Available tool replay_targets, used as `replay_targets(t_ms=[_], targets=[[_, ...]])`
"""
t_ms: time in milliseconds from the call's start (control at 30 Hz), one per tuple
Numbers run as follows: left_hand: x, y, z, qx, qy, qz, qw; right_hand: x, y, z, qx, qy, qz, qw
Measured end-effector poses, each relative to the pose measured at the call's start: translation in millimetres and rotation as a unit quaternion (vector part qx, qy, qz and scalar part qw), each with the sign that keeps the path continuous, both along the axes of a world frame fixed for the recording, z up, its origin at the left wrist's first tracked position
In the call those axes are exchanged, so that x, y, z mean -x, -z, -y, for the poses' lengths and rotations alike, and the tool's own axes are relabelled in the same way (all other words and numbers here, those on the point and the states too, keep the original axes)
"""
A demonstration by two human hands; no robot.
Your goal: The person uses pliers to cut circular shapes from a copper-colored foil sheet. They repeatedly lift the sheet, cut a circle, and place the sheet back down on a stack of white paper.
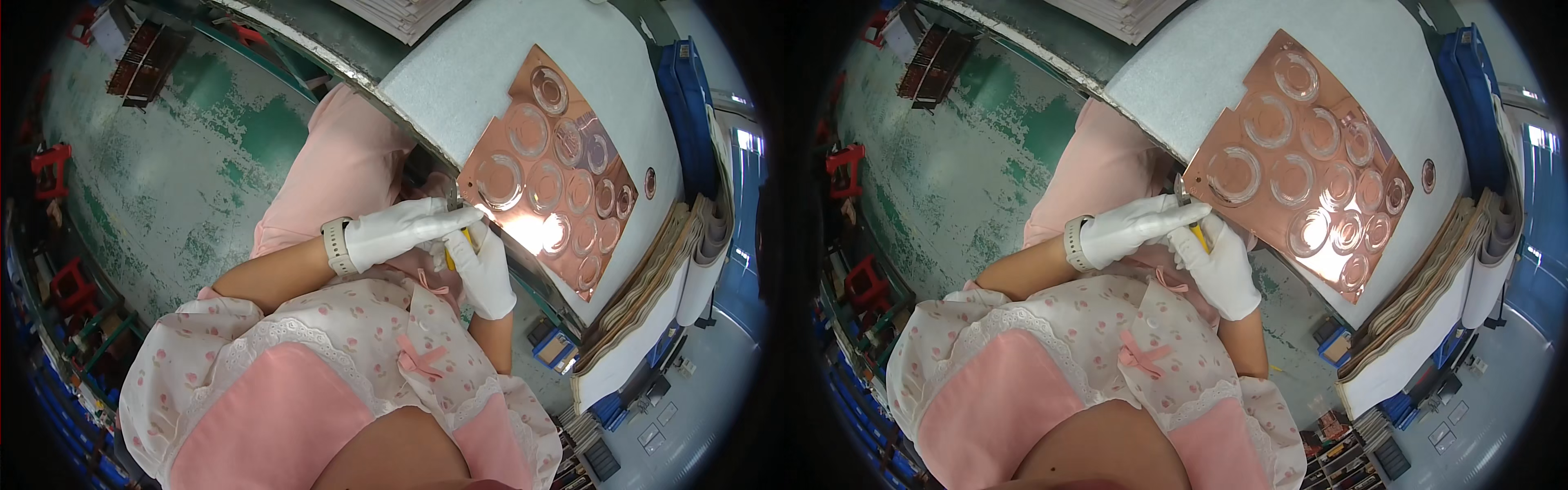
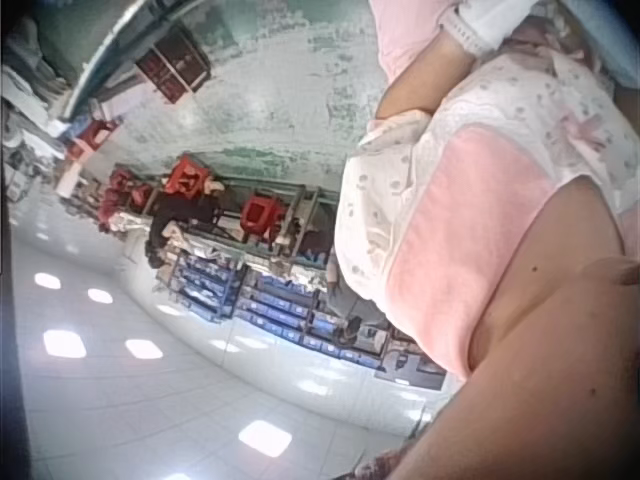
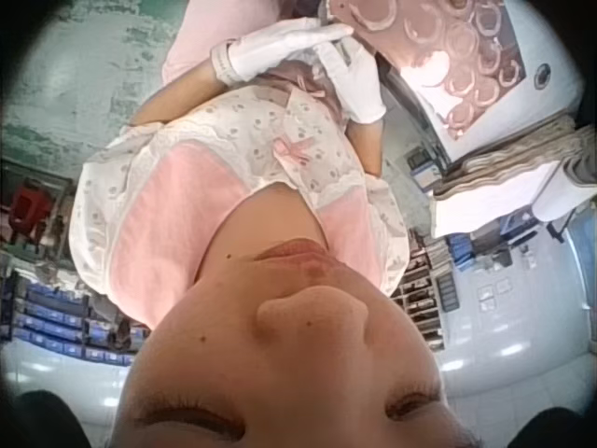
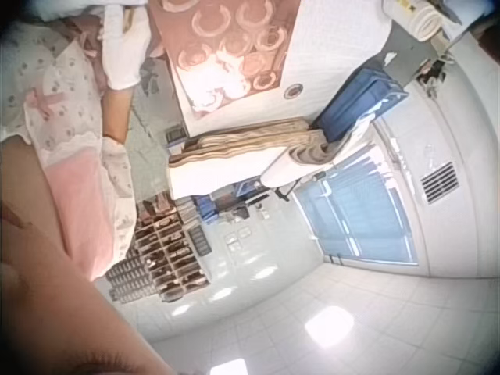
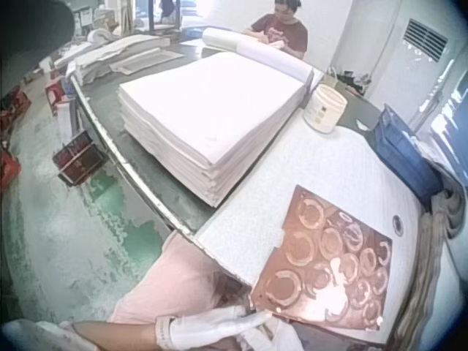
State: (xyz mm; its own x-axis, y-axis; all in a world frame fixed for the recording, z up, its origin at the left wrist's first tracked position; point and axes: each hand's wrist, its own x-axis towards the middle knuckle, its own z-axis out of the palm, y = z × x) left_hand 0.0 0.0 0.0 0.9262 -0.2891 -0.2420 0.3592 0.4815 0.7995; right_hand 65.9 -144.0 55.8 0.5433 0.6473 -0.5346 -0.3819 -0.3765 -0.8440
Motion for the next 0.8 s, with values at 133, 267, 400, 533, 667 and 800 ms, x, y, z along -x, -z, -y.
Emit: replay_targets(t_ms=[133,267,400,533,667,800], targets=[[0.3,0.2,0.5,0.014,-0.008,-0.017,1.000,1.4,0.9,-1.8,0.008,0.003,0.023,1.000],[0.9,-6.2,-2.1,-0.006,-0.036,0.024,0.999,3.7,1.1,-4.1,0.014,0.014,0.050,0.999],[3.3,-3.5,-1.7,-0.121,-0.101,0.184,0.970,5.4,3.7,-4.5,0.019,0.022,0.056,0.998],[-4.2,-14.8,-4.8,0.121,-0.013,-0.063,0.991,5.9,6.2,-4.3,0.024,0.027,0.061,0.998],[-12.2,-23.1,-4.3,0.128,0.001,-0.058,0.990,4.8,10.0,-2.0,0.033,0.004,0.080,0.996],[-22.4,-28.8,2.5,0.072,-0.005,-0.067,0.995,3.2,14.6,-5.7,0.005,0.004,0.074,0.997]])
